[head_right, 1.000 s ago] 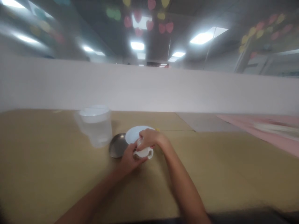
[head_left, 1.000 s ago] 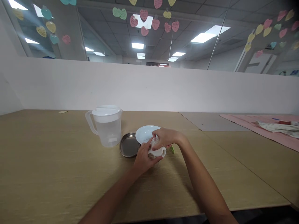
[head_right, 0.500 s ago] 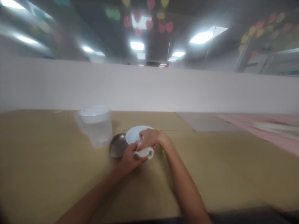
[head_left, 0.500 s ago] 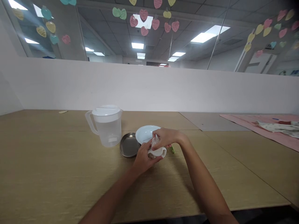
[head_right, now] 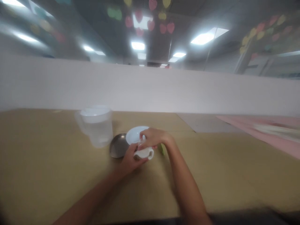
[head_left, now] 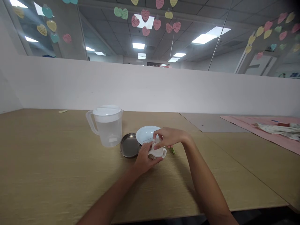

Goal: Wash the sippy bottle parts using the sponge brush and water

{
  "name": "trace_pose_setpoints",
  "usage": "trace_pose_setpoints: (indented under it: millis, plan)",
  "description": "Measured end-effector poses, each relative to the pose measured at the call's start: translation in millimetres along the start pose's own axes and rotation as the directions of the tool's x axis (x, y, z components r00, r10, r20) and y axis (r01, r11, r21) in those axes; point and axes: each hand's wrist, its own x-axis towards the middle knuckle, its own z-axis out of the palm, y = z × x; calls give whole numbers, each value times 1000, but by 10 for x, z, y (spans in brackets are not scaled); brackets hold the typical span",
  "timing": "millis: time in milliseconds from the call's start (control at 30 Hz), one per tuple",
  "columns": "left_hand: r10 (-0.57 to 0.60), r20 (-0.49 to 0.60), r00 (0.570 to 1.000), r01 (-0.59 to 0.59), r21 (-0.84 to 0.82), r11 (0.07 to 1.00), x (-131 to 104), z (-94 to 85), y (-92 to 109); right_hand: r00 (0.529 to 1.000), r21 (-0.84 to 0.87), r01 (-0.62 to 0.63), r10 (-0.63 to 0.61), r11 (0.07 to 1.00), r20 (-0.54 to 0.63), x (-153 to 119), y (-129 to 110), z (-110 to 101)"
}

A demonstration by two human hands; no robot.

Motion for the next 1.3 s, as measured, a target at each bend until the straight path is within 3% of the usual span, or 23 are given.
trace_pose_setpoints:
  millis: [533, 867, 1033, 1200, 1300]
  plan:
    - [-33, 29, 999, 34, -26, 999, -19, 11, -7, 999, 4, 35, -35, 999, 19, 5, 53, -32]
    - [-38, 35, 999, 39, -21, 999, -8, -1, 27, 1000, 69, -19, 18, 997, 7, -25, 25, -42]
    - [-60, 42, 997, 61, -28, 998, -10, 0, 31, 987, 106, -17, 33, 994, -157, -226, -64, -74]
    - [-20, 29, 999, 21, -27, 999, -14, 5, 40, 896, 96, 57, -9, 994, -445, -396, 39, -144]
    - [-23, 30, 999, 24, -15, 1000, -10, 1, 53, 869, 54, 17, 12, 998, -495, -286, 205, -143]
